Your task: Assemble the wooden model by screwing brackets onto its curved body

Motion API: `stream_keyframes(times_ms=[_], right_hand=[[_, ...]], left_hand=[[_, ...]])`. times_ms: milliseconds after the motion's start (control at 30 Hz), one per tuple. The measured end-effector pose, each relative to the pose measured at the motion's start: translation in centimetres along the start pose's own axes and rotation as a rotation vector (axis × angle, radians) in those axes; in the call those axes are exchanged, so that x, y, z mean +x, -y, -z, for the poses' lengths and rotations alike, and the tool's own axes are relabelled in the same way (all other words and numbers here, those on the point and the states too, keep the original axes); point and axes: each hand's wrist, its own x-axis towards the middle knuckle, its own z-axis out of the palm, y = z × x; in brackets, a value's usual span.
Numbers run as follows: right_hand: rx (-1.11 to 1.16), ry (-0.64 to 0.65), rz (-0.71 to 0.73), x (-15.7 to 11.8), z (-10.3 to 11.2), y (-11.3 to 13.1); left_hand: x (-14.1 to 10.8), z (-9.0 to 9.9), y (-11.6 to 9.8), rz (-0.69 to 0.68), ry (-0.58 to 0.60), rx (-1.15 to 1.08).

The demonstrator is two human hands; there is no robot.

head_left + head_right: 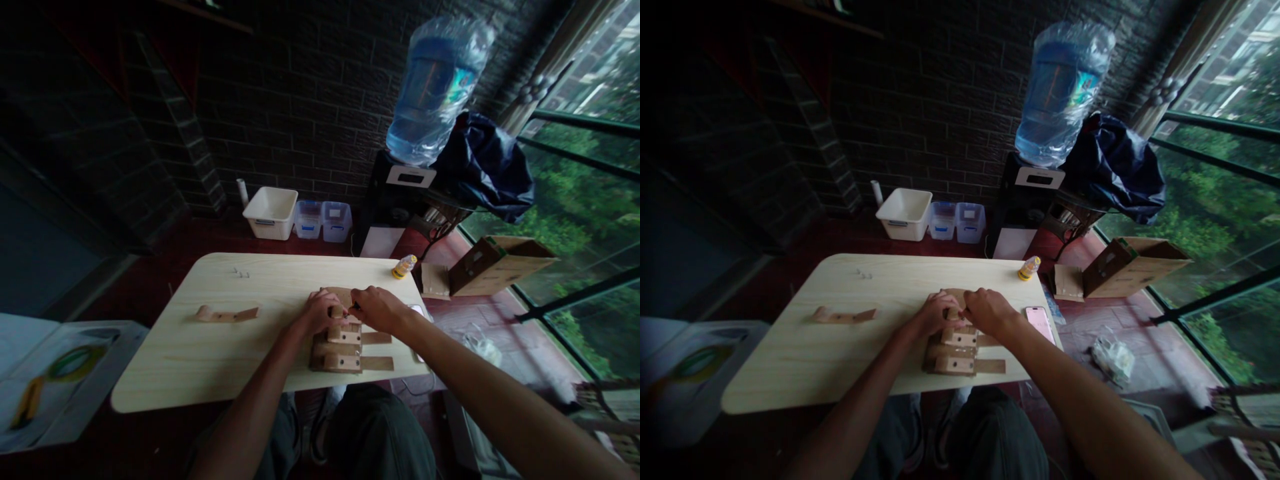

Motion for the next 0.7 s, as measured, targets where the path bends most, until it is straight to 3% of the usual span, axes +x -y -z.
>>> stream_keyframes(times_ms=[300, 700], right_hand=[[0.019, -0.020, 0.076, -0.37, 0.25, -0.33], [0.012, 0.003, 0.061, 0.02, -0.59, -0.50]], left_hand=[[0.08, 0.30, -0.42, 0.014, 0.010, -0.011], [-0.09, 0.25, -0.19, -0.020, -0.001, 0.016]])
